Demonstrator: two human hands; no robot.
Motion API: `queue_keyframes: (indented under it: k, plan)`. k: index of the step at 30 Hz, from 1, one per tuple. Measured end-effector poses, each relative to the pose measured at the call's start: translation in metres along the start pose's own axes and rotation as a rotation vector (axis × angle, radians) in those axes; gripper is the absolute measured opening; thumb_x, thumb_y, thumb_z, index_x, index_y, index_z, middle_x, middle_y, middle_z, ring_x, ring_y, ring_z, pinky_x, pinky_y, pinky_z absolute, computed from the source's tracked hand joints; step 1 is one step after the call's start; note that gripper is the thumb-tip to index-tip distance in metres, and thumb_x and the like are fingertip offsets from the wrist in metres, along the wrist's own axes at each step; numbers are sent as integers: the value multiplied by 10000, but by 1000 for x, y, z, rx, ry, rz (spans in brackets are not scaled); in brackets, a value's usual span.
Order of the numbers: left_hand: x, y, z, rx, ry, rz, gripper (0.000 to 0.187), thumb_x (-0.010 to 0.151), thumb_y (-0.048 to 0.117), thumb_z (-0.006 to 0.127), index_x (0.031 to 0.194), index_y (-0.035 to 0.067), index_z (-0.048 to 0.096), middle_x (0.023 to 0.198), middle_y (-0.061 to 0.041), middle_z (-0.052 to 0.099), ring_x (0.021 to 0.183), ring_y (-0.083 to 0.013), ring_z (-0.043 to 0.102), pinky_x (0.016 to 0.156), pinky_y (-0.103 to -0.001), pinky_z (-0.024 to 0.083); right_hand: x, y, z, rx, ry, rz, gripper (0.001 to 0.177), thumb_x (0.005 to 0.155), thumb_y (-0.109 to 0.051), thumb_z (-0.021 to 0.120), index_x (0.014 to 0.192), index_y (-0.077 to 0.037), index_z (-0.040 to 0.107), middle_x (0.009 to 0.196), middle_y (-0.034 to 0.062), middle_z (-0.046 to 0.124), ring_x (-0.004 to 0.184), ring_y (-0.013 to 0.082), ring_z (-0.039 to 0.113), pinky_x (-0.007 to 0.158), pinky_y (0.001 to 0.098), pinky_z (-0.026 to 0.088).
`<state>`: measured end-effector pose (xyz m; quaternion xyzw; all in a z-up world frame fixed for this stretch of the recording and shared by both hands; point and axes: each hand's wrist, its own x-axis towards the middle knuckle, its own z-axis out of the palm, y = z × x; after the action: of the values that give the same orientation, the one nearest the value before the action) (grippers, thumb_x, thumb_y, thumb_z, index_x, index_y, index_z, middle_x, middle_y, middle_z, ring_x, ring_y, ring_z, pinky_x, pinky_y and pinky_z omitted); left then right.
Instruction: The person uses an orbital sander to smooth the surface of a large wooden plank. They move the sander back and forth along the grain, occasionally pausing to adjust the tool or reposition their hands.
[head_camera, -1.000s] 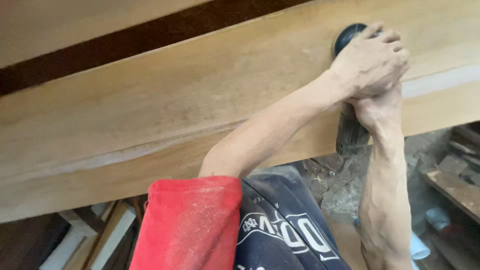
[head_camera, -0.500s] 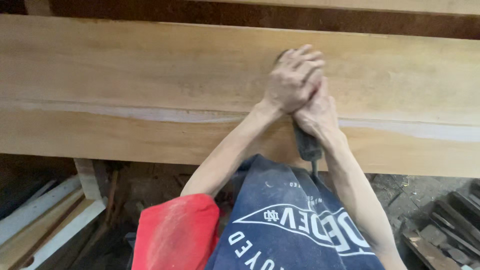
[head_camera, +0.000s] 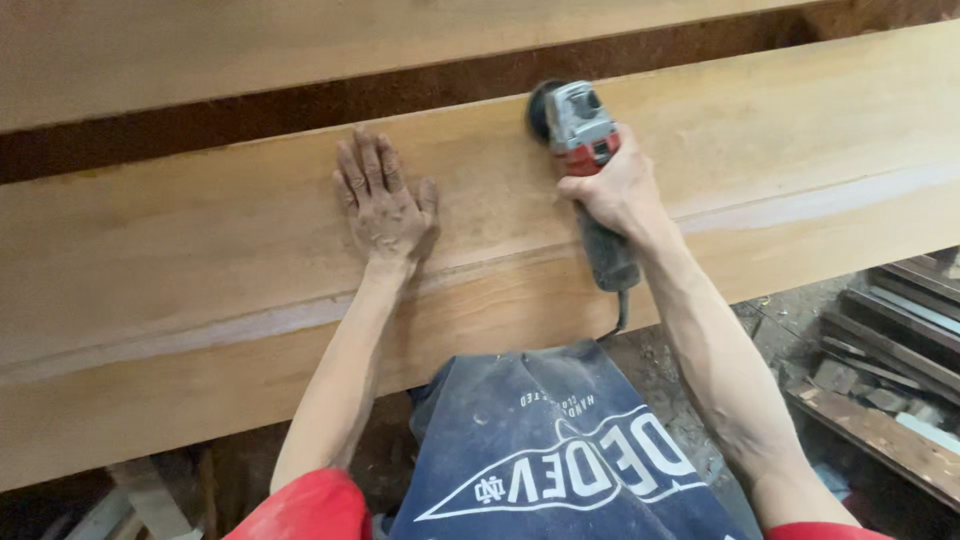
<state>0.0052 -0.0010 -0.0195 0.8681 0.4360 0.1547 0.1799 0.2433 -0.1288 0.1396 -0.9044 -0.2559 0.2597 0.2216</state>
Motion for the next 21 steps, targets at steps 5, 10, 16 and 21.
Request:
queue_keyframes:
  k: [5, 10, 16, 21]
  plan:
    - [-5, -4, -1, 1, -42, 6, 952, 1051, 510, 609, 1687, 27, 90, 1752, -186, 32, 1609, -443, 3, 1303, -605, 26, 38, 66, -63, 12, 67, 31, 631, 665, -186, 880, 1206, -10, 608, 1023, 72, 704, 896, 190, 684, 799, 345, 581]
    - [-4, 0, -3, 15, -17, 8, 934, 1067, 515, 593, 1687, 24, 97, 1749, -193, 29, 1608, -438, 2, 1298, -604, 13, 43, 79, -98, 219, 39, 68, 460, 735, -126, 832, 1152, -13, 671, 969, 38, 687, 784, 149, 655, 693, 332, 570]
    - [-5, 0, 5, -61, 11, -63, 850, 1082, 435, 547, 1671, -6, 120, 1744, -202, 49, 1624, -410, 56, 1327, -538, 64, 30, 24, -40, 87, -4, 6, 605, 688, -156, 853, 1213, -26, 581, 979, 67, 693, 818, 178, 688, 735, 338, 589]
    - [-12, -1, 11, -161, 192, -9, 807, 1089, 271, 556, 1667, -37, 84, 1749, -225, 37, 1642, -416, 76, 1364, -518, 118, 9, -57, 35, -130, -119, -87, 750, 648, -254, 869, 1273, -27, 524, 1119, 144, 699, 1002, 265, 695, 897, 397, 561]
